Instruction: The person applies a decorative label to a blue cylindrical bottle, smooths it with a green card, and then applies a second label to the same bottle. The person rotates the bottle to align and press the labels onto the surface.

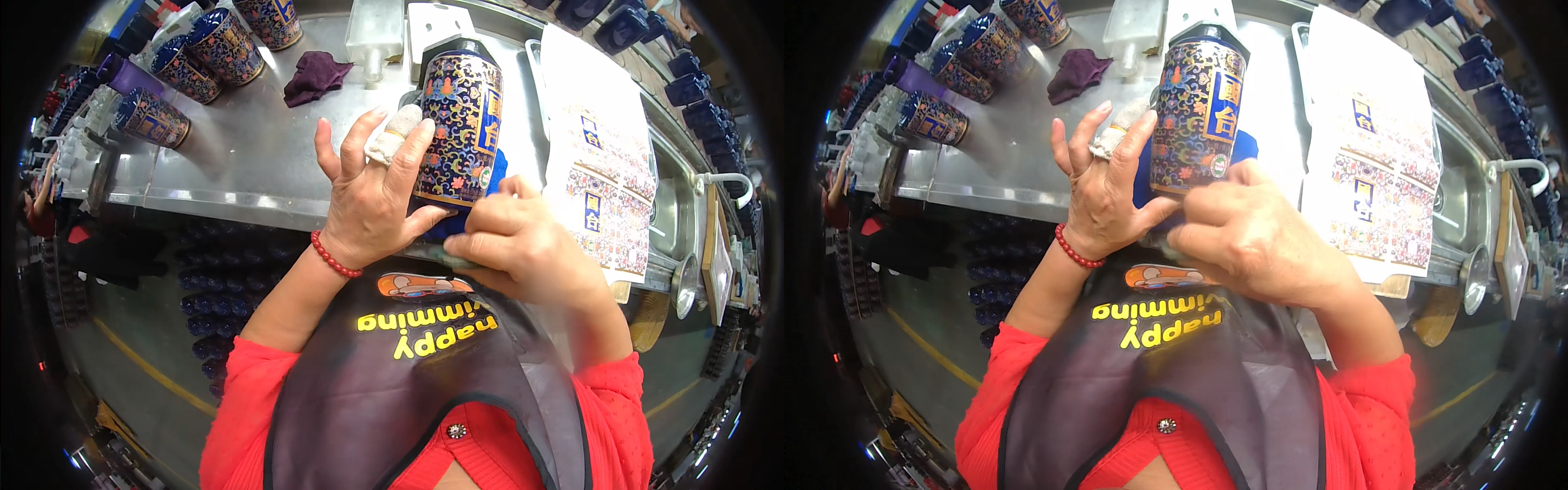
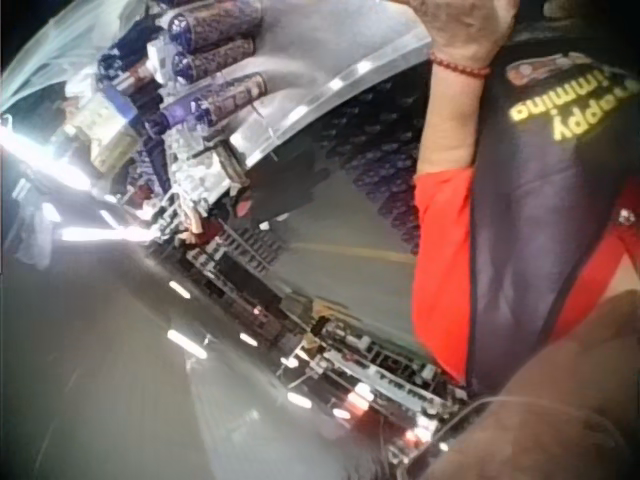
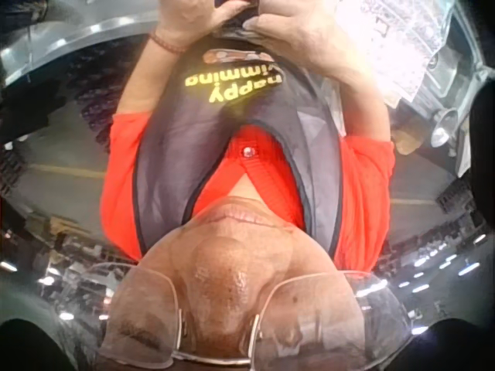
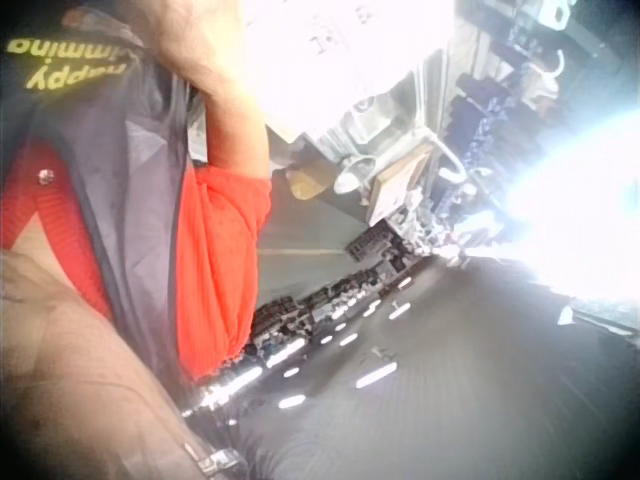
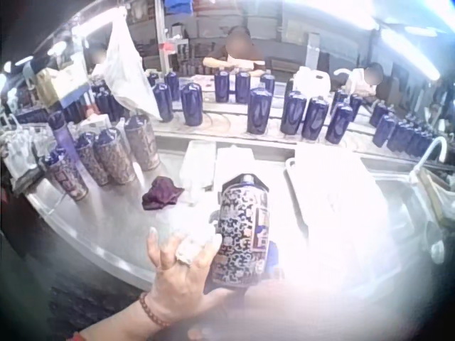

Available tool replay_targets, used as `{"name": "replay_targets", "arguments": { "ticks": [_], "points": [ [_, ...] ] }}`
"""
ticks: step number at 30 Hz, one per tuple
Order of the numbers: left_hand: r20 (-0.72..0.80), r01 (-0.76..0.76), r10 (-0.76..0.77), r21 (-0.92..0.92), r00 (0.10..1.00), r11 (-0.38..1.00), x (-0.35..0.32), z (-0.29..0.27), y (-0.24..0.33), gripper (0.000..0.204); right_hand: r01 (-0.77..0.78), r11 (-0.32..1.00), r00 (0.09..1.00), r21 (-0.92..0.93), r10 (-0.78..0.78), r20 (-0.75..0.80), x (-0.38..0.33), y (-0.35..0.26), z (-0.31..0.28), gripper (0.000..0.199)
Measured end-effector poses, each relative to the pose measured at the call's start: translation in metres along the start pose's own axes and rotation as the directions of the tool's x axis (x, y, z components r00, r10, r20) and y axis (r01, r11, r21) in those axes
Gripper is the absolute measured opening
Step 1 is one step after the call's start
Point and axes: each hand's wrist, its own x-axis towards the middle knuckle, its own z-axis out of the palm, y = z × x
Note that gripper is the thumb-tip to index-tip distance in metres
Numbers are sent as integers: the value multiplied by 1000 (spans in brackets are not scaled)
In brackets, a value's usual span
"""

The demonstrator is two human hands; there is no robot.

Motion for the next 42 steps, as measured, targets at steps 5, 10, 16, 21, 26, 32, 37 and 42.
{"name": "replay_targets", "arguments": {
  "ticks": [5, 10, 16, 21, 26, 32, 37, 42],
  "points": [
    [41, 116, -112, -105, 993, 988, -5, 14, -1, 101, -191, 912, 979, -362, 152, -133, 13, -3, 0, 26],
    [58, 153, -147, -112, 987, 982, -6, 13, 4, 98, -137, 984, 988, 113, 128, 87, 30, 9, -14, 22],
    [38, 138, -135, -78, 990, 987, 1, 9, 10, 92, -123, 823, 966, -555, -27, -255, 42, 39, -21, 23],
    [64, 149, -144, -81, 987, 985, -6, 14, 9, 91, -265, 949, 953, 173, 230, 200, 54, 37, -42, 5],
    [110, 154, -144, -83, 983, 985, -10, 13, 5, 91, -114, 875, 983, -470, 32, -180, 53, 55, -42, 18],
    [81, 173, -166, -83, 983, 981, -5, 14, 18, 96, -366, 880, 809, 302, 461, -364, 39, 71, -33, 13],
    [105, 108, -105, -22, 989, 994, -7, 17, 7, 93, 186, 979, 974, -81, -194, -115, 25, 54, -28, 26],
    [159, 173, -159, -79, 974, 982, -12, 13, 6, 97, -438, 618, 683, 653, 701, -205, 30, 66, -39, 25]
  ]
}}
